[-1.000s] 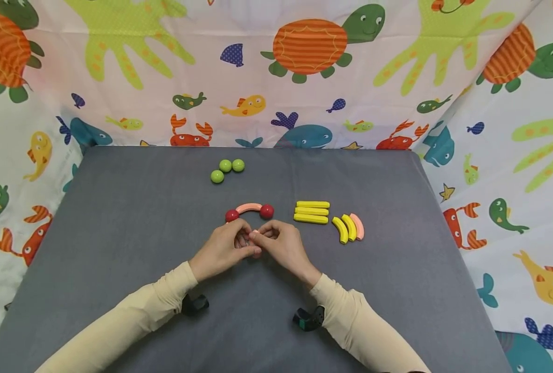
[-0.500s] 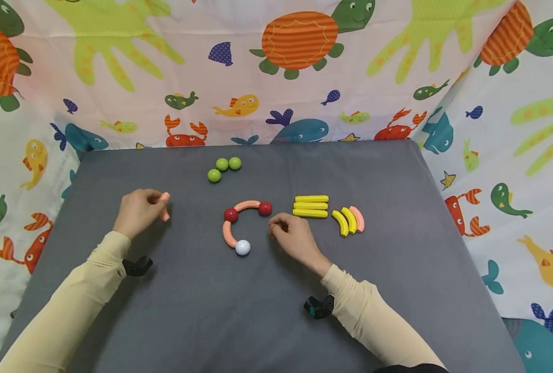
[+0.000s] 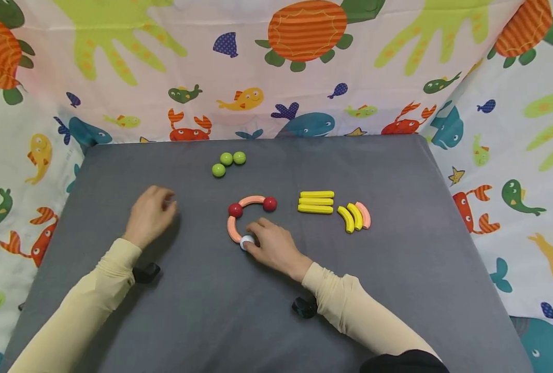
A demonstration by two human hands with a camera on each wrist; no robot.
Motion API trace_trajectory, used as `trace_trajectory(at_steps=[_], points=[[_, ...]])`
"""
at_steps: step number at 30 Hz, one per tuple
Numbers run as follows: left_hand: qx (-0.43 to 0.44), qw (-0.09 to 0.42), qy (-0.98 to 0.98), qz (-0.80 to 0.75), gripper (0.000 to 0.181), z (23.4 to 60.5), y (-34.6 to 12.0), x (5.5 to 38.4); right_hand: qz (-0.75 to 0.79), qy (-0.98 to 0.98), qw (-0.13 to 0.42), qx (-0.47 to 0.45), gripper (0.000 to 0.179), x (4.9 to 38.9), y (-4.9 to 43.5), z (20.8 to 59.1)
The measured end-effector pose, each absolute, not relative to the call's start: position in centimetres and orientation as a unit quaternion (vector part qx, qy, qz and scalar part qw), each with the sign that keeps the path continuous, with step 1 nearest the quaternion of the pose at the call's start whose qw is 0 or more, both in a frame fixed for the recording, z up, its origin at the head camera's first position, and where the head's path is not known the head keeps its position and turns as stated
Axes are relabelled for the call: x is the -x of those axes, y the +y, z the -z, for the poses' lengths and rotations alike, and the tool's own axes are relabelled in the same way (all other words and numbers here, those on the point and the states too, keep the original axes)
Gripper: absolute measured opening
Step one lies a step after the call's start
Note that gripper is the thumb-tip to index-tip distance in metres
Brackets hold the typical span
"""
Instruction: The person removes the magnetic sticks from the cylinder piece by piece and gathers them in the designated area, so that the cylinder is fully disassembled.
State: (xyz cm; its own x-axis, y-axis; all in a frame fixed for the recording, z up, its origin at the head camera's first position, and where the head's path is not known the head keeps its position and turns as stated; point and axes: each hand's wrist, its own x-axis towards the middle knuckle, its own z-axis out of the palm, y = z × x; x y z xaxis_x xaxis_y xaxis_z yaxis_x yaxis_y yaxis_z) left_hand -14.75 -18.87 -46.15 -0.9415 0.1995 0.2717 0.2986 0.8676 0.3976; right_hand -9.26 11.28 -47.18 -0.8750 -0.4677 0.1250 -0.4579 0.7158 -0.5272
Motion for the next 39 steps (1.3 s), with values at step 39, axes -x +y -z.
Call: trace_trajectory(at_steps=[39], points=[[0.406,0.091,-0.896,0.157,0.009,49.1,-6.7,8.5,0.38,0.922,0.057,0.044,0.028,15.7,15.6,44.1]])
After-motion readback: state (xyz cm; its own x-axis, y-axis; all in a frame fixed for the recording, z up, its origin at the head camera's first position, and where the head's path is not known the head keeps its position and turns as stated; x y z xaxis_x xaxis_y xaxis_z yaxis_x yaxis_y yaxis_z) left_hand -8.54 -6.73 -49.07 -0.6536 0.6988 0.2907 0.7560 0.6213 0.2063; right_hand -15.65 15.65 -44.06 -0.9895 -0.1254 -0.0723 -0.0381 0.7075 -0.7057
